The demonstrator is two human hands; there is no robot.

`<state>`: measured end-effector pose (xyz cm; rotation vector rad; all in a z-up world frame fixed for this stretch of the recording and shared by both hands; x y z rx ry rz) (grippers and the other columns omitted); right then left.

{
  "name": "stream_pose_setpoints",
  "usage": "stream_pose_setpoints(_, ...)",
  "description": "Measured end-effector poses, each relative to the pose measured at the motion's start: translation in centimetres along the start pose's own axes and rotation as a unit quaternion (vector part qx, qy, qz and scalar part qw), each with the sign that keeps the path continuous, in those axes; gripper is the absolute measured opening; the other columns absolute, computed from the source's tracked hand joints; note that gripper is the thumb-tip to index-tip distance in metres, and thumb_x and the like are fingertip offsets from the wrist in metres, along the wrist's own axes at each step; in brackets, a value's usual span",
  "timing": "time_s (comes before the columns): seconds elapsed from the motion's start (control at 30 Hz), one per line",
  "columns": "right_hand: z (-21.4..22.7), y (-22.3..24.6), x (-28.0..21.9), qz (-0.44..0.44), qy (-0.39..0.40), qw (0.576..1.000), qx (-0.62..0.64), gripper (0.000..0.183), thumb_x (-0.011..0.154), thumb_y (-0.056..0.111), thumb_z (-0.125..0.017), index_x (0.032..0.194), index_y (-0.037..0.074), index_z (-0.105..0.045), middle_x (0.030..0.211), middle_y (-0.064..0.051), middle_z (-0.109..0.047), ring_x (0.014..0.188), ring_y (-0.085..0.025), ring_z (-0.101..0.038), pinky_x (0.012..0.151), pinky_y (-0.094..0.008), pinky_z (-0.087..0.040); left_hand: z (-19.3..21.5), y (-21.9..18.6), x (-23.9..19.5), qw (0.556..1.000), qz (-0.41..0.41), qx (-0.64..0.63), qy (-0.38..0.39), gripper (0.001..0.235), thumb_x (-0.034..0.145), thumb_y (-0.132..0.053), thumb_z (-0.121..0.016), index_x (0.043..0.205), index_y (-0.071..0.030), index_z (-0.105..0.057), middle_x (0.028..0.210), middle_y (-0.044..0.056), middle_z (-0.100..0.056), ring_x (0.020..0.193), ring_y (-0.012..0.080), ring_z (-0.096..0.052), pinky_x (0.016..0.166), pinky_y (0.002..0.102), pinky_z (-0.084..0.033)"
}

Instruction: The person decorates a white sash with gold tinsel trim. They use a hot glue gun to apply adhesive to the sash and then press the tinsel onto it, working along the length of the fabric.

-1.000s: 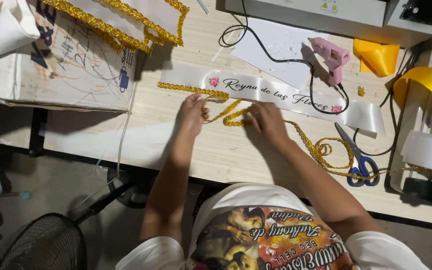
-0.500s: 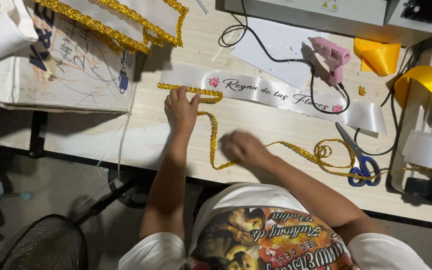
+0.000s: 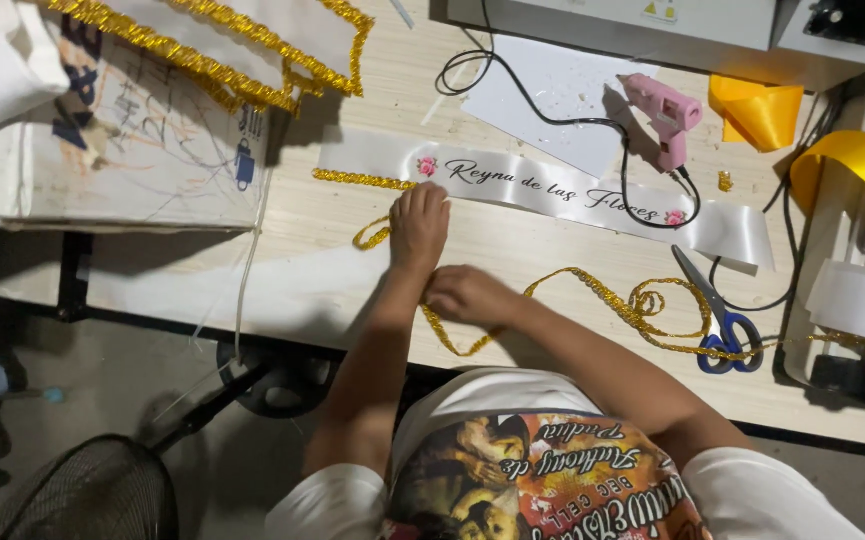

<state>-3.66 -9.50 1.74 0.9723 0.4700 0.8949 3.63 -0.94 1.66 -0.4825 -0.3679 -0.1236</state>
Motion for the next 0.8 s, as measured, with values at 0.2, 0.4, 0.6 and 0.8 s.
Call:
stream_pose_setpoints(0.2, 15.9, -17.8, -15.7, -0.321, -0.463, 0.821, -0.095, 0.044, 0.097, 0.020, -0.080, 0.126, -0.001, -0.054, 0.098, -0.014, -0.067, 0.085, -0.029, -0.067, 0.073, -0.037, -0.052, -1.7, 1.5, -1.4, 0.998, 0.005, -0.033, -0.050, 0.019, 0.099, -0.009, -0.069, 0.117, -0.008, -0.063, 0.120, 0.008, -0.064, 0.113, 0.0279, -0.060, 0.100, 0.043, -0.047)
stream_pose_setpoints(0.4, 28.2, -15.1, -17.2, -0.223, -0.468, 0.756, -0.400, 0.057, 0.089, 0.018, -0.093, 0.129, -0.001, -0.057, 0.120, -0.021, -0.060, 0.109, -0.039, -0.059, 0.090, -0.046, -0.049, -0.8, 1.2, -0.9, 0.998, 0.013, -0.030, -0.060, 0.019, 0.099, -0.008, -0.067, 0.118, -0.007, -0.065, 0.121, 0.007, -0.065, 0.116, 0.0270, -0.060, 0.103, 0.042, -0.046)
stream_pose_setpoints(0.6, 30.1, -20.5, -16.9, -0.328, -0.430, 0.823, -0.171, 0.030, 0.096, 0.011, -0.076, 0.122, 0.001, -0.066, 0.104, -0.013, -0.071, 0.089, -0.023, -0.069, 0.081, -0.037, -0.054, -1.1, 1.4, -0.9, 0.999, 0.020, -0.024, -0.045, 0.018, 0.099, -0.008, -0.068, 0.117, -0.008, -0.065, 0.121, 0.006, -0.066, 0.119, 0.0255, -0.060, 0.105, 0.040, -0.046)
stream_pose_setpoints(0.8, 31.6, -15.3, -15.4, -0.294, -0.385, 0.843, -0.232, 0.027, 0.096, 0.011, -0.082, 0.113, -0.001, -0.065, 0.095, -0.012, -0.068, 0.083, -0.026, -0.066, 0.077, -0.039, -0.053, -0.7, 1.1, -0.8, 0.998, 0.006, -0.032, -0.059, 0.019, 0.099, -0.006, -0.068, 0.117, -0.007, -0.065, 0.120, 0.006, -0.067, 0.120, 0.0255, -0.060, 0.106, 0.040, -0.046)
Point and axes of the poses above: each hand's wrist, its own x-axis towards the middle knuckle, its own z-axis out of the back of the hand, y = z × x, the point moved 8 cm from there along x, towards the middle knuckle
